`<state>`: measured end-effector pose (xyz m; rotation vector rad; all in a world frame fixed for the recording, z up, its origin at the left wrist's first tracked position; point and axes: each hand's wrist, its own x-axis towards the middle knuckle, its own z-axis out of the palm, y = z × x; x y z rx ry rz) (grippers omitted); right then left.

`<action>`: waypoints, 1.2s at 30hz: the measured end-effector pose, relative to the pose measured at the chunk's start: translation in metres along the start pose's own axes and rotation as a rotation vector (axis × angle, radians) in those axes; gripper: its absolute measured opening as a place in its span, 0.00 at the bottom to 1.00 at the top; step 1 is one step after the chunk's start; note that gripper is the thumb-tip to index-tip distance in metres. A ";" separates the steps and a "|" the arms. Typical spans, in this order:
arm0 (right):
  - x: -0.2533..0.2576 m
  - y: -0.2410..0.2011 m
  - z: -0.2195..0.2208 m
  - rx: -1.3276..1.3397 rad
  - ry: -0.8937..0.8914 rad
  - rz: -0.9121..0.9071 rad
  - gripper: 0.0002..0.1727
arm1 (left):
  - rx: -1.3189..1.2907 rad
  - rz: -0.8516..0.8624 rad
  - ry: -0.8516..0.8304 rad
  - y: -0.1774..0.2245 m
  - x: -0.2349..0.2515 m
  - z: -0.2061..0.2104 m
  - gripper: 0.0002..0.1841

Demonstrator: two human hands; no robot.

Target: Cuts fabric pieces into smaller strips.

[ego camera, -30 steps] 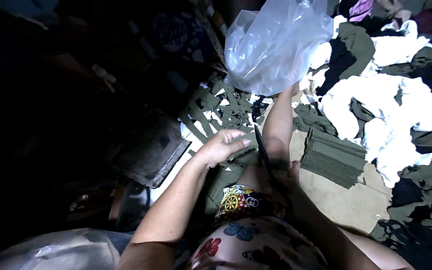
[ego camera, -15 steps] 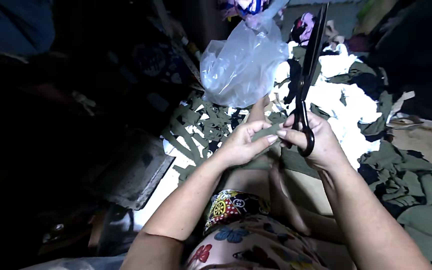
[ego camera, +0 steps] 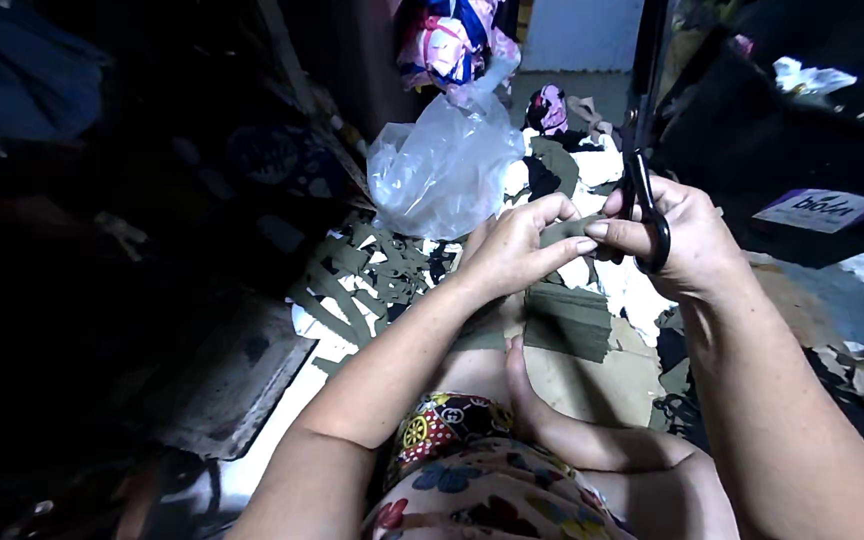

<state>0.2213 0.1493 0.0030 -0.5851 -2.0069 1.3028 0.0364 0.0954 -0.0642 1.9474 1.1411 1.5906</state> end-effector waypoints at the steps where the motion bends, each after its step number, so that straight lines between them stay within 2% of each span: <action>1: 0.011 0.003 -0.013 -0.009 -0.024 -0.018 0.10 | 0.024 -0.040 0.006 0.013 0.005 0.000 0.09; 5: 0.018 -0.012 -0.027 -0.093 -0.020 -0.060 0.11 | -0.034 -0.027 -0.019 0.019 0.012 -0.001 0.10; 8: 0.008 -0.049 -0.013 -0.182 0.154 0.099 0.11 | -0.263 -0.030 -0.137 0.013 0.014 -0.002 0.07; 11: 0.011 -0.038 -0.051 -0.201 0.027 -0.091 0.11 | -0.490 -0.172 -0.323 0.000 0.012 -0.001 0.09; 13: 0.006 -0.042 -0.066 -0.242 0.041 -0.090 0.11 | -0.576 -0.245 -0.428 -0.015 0.008 0.002 0.09; 17: -0.010 -0.047 -0.093 -0.290 0.122 -0.036 0.12 | -0.556 -0.352 -0.578 -0.045 -0.002 0.008 0.09; 20: -0.023 -0.042 -0.114 -0.304 0.162 -0.035 0.12 | -0.490 -0.409 -0.623 -0.066 -0.013 0.016 0.06; 24: -0.041 -0.036 -0.130 -0.336 0.234 0.012 0.12 | -0.348 -0.523 -0.548 -0.075 -0.031 0.027 0.09; 28: -0.056 -0.024 -0.145 -0.336 0.281 0.036 0.13 | -0.227 -0.584 -0.485 -0.082 -0.050 0.034 0.07; 30: -0.061 -0.017 -0.153 -0.347 0.293 0.029 0.13 | -0.183 -0.577 -0.422 -0.085 -0.058 0.038 0.07; 34: -0.067 -0.007 -0.166 -0.334 0.314 0.009 0.13 | -0.163 -0.527 -0.291 -0.088 -0.071 0.046 0.14; 36: -0.070 -0.004 -0.170 -0.337 0.325 0.013 0.13 | -0.145 -0.501 -0.242 -0.088 -0.077 0.049 0.15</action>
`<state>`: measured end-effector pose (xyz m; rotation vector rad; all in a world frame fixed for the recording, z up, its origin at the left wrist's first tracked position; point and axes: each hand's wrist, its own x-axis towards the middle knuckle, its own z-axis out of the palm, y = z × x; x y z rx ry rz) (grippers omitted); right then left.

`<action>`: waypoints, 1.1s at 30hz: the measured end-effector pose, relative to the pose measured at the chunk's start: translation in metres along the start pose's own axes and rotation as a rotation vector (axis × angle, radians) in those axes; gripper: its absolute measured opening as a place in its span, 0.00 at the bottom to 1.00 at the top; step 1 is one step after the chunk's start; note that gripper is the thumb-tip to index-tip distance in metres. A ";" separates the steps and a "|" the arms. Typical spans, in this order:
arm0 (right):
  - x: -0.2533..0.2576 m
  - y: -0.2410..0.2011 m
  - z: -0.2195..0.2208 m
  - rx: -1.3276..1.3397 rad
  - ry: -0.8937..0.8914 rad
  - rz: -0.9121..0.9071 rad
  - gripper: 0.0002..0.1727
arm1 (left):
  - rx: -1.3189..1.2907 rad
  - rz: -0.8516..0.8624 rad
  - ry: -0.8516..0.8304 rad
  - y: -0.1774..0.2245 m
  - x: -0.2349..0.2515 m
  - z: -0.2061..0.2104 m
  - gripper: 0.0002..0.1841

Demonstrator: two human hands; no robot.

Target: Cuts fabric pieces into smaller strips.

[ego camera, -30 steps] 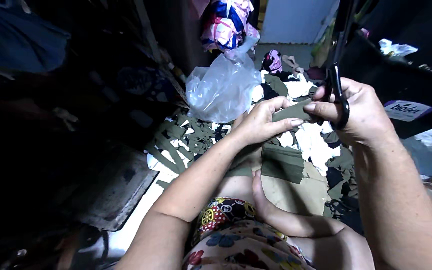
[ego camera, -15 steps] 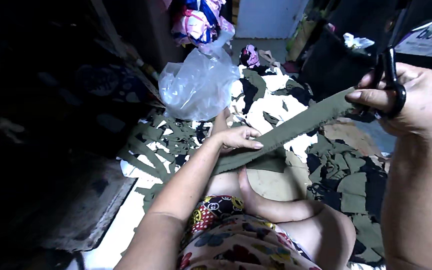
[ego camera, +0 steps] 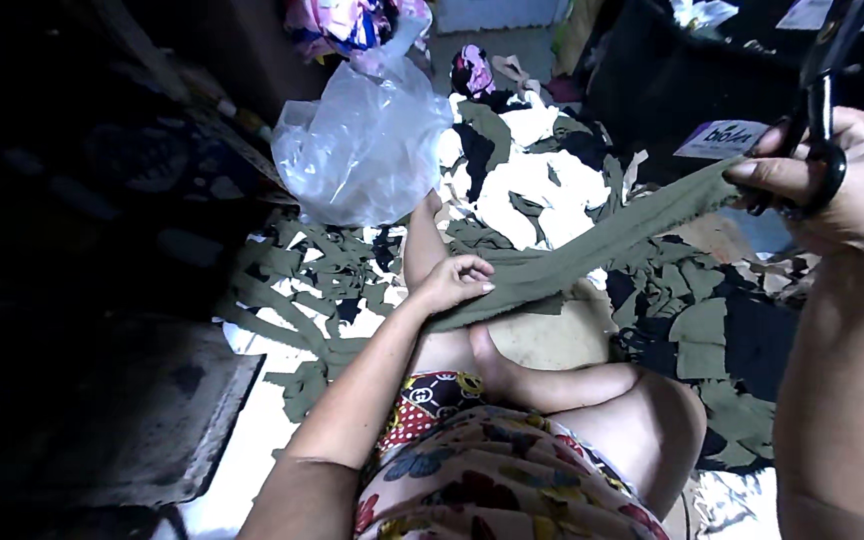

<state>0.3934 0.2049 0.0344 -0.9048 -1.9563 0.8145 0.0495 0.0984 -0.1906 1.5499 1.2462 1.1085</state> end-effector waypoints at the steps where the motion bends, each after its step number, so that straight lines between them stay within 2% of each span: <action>1: -0.001 0.000 -0.001 -0.007 0.006 0.009 0.13 | 0.010 0.015 0.019 -0.002 -0.003 0.002 0.15; 7: -0.008 0.008 -0.006 0.015 0.022 0.023 0.14 | 0.091 0.164 0.040 -0.016 -0.018 0.023 0.11; 14: -0.011 0.009 -0.011 0.002 0.031 0.007 0.14 | 0.000 0.210 -0.044 -0.004 -0.012 0.051 0.27; 15: -0.011 0.009 -0.011 0.004 0.030 0.006 0.14 | 0.007 0.216 -0.058 -0.001 -0.011 0.053 0.25; 18: -0.011 0.009 -0.013 0.000 0.040 0.014 0.14 | 0.083 0.258 -0.016 0.005 -0.007 0.052 0.09; 24: -0.012 0.007 -0.016 -0.014 0.060 0.034 0.14 | -0.054 0.035 0.073 0.015 0.008 0.027 0.06; 29: -0.013 0.009 -0.018 0.001 0.050 0.027 0.14 | -0.147 -0.061 -0.018 0.007 0.022 0.021 0.17; 33: -0.013 0.009 -0.018 -0.005 0.053 0.030 0.14 | -0.092 -0.068 -0.102 0.008 0.027 0.020 0.19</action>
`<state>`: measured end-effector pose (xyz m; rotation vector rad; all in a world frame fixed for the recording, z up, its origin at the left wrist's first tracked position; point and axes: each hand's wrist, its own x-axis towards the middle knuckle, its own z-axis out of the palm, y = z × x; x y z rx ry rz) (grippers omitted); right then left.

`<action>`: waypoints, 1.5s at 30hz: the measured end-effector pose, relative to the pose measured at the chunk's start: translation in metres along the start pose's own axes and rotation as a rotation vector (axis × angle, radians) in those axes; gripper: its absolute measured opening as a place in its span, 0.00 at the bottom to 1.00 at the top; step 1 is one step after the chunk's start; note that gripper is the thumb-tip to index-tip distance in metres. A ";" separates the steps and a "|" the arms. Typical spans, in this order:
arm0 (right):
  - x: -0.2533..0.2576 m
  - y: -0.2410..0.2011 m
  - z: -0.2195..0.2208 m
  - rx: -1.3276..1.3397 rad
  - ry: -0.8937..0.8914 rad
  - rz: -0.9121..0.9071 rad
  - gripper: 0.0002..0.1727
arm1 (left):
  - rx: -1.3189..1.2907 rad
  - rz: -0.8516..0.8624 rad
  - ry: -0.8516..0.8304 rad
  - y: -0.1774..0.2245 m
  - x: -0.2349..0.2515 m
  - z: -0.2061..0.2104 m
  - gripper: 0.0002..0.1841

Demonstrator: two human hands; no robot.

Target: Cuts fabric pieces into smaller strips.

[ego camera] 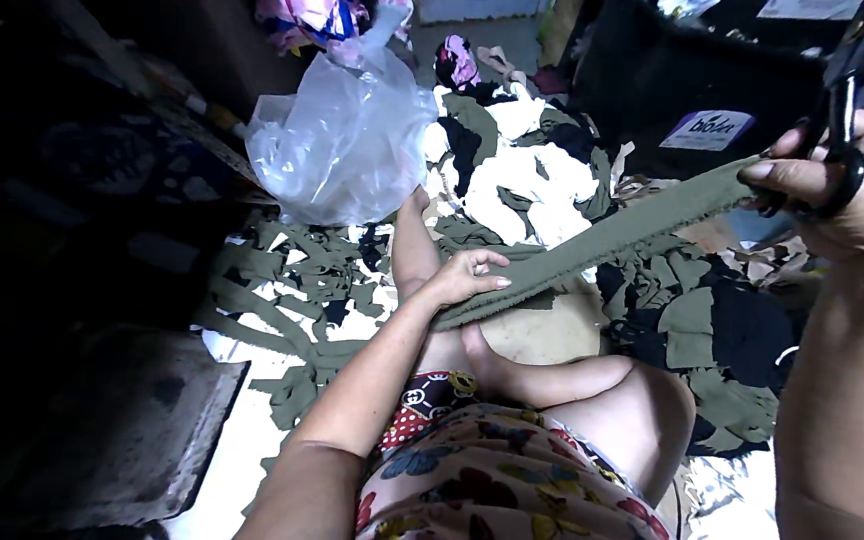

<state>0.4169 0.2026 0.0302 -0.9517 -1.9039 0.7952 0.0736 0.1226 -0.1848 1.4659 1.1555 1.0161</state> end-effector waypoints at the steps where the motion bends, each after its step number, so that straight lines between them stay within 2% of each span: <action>1: 0.000 0.000 0.000 -0.003 0.001 0.002 0.14 | 0.015 -0.006 -0.020 0.001 0.000 0.000 0.19; 6: 0.000 0.005 -0.003 -0.007 -0.006 0.006 0.14 | 0.070 -0.025 -0.080 0.005 0.000 0.003 0.22; 11: -0.002 0.010 -0.006 0.015 -0.010 -0.018 0.15 | 0.255 -0.053 -0.090 0.004 0.001 0.012 0.28; 16: -0.006 0.012 -0.006 0.011 0.007 -0.016 0.15 | 0.336 -0.028 0.029 0.000 -0.002 0.021 0.24; 22: -0.008 0.016 -0.007 0.006 0.019 0.004 0.15 | 0.349 -0.012 0.095 -0.003 -0.009 0.026 0.16; 28: -0.007 0.018 -0.008 -0.005 0.034 0.012 0.15 | 0.393 0.142 0.152 -0.010 -0.013 0.025 0.13; 32: -0.007 0.022 -0.009 -0.033 0.056 0.040 0.15 | 0.218 0.183 0.094 -0.005 -0.015 0.016 0.11; 36: -0.006 0.024 -0.010 -0.040 0.096 0.083 0.15 | -0.130 0.055 -0.132 0.002 -0.018 0.009 0.09; 39: -0.007 0.025 -0.011 -0.052 0.121 0.116 0.14 | -0.293 -0.009 -0.194 0.007 -0.016 0.008 0.11; 43: -0.008 0.029 -0.007 -0.054 0.169 0.200 0.13 | -0.278 0.000 -0.152 0.015 -0.011 0.004 0.12; 45: -0.008 0.034 -0.005 -0.049 0.193 0.265 0.13 | -0.219 0.041 -0.122 0.014 -0.010 0.000 0.06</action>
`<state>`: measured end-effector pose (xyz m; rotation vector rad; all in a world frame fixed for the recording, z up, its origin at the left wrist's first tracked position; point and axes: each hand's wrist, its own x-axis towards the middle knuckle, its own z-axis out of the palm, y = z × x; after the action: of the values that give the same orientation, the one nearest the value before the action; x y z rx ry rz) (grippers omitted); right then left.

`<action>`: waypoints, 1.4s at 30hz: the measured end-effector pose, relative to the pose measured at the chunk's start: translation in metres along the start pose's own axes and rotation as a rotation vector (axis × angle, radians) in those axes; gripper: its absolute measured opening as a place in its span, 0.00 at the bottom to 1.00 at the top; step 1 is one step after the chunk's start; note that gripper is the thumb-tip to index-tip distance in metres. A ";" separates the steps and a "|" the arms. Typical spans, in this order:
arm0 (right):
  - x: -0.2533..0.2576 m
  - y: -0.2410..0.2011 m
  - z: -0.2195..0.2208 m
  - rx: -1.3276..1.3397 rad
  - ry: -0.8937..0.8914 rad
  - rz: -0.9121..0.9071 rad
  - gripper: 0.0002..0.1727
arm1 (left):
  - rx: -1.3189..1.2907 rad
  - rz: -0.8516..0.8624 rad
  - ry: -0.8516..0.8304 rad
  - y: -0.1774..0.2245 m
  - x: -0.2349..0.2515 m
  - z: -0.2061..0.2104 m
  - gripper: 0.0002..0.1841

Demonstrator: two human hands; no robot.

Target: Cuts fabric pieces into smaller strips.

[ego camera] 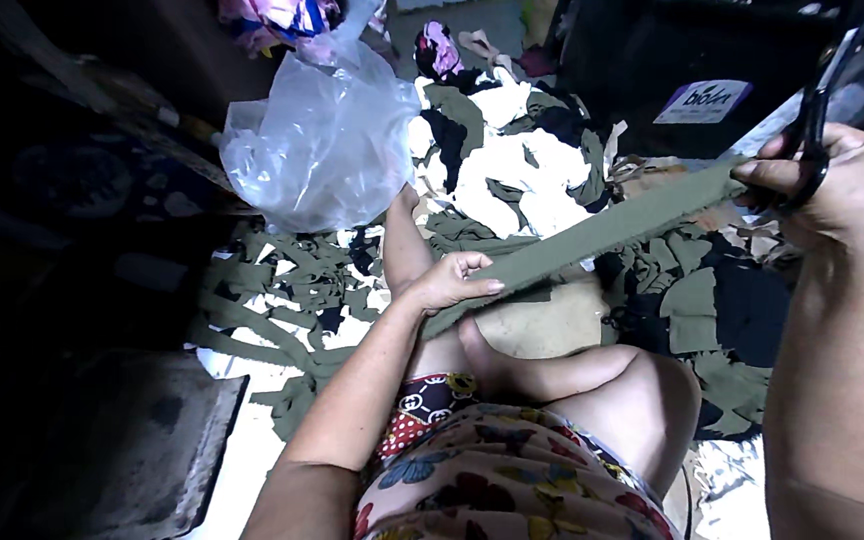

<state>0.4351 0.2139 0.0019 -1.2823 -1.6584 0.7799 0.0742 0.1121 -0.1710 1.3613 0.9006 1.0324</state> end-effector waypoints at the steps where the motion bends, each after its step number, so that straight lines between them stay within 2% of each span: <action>1: 0.001 0.004 0.000 0.011 0.002 0.025 0.13 | 0.041 0.018 0.020 0.000 0.000 -0.001 0.02; 3: 0.002 0.013 0.001 0.059 0.015 0.068 0.12 | 0.096 0.047 0.044 -0.001 0.001 -0.004 0.06; 6: 0.002 0.018 0.003 0.090 0.034 0.128 0.12 | 0.136 0.045 0.010 0.000 0.000 -0.010 0.01; 11: 0.005 0.020 0.008 0.120 0.017 0.088 0.13 | 0.142 -0.081 0.018 0.018 0.003 -0.021 0.03; 15: 0.009 0.026 0.025 0.151 -0.001 0.064 0.13 | 0.205 -0.091 -0.001 0.032 0.005 -0.052 0.05; 18: 0.005 0.027 0.048 0.217 -0.036 0.071 0.14 | 0.254 -0.115 -0.068 0.026 -0.001 -0.082 0.06; 25: -0.023 0.036 0.131 0.277 -0.296 0.036 0.12 | 0.338 -0.526 -0.058 -0.030 -0.073 -0.125 0.07; 27: -0.029 0.045 0.154 0.233 -0.369 0.061 0.11 | 0.469 -0.631 -0.016 -0.046 -0.086 -0.128 0.08; 29: -0.031 0.053 0.169 0.179 -0.443 0.100 0.11 | 0.677 -0.745 -0.045 -0.056 -0.085 -0.127 0.09; 31: -0.030 0.055 0.176 0.135 -0.486 0.135 0.12 | 0.826 -0.827 -0.024 -0.047 -0.075 -0.120 0.19; 33: -0.028 0.053 0.178 0.118 -0.493 0.134 0.11 | 0.866 -0.787 0.069 -0.026 -0.060 -0.109 0.27; 35: -0.027 0.050 0.176 0.121 -0.478 0.114 0.11 | 0.815 -0.598 0.127 -0.014 -0.043 -0.102 0.26; 37: -0.024 0.049 0.173 0.135 -0.459 0.092 0.10 | 0.673 -0.408 0.115 -0.017 -0.022 -0.091 0.24; 40: -0.020 0.049 0.167 0.151 -0.425 0.068 0.11 | 0.328 -0.381 -0.086 -0.043 0.003 -0.079 0.27; 42: -0.016 0.051 0.162 0.141 -0.396 0.066 0.11 | 0.125 -0.417 -0.235 -0.062 0.011 -0.080 0.17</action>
<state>0.3107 0.2175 -0.1147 -1.1380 -1.8349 1.2309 0.0051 0.1519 -0.2352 1.2926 1.0283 0.4942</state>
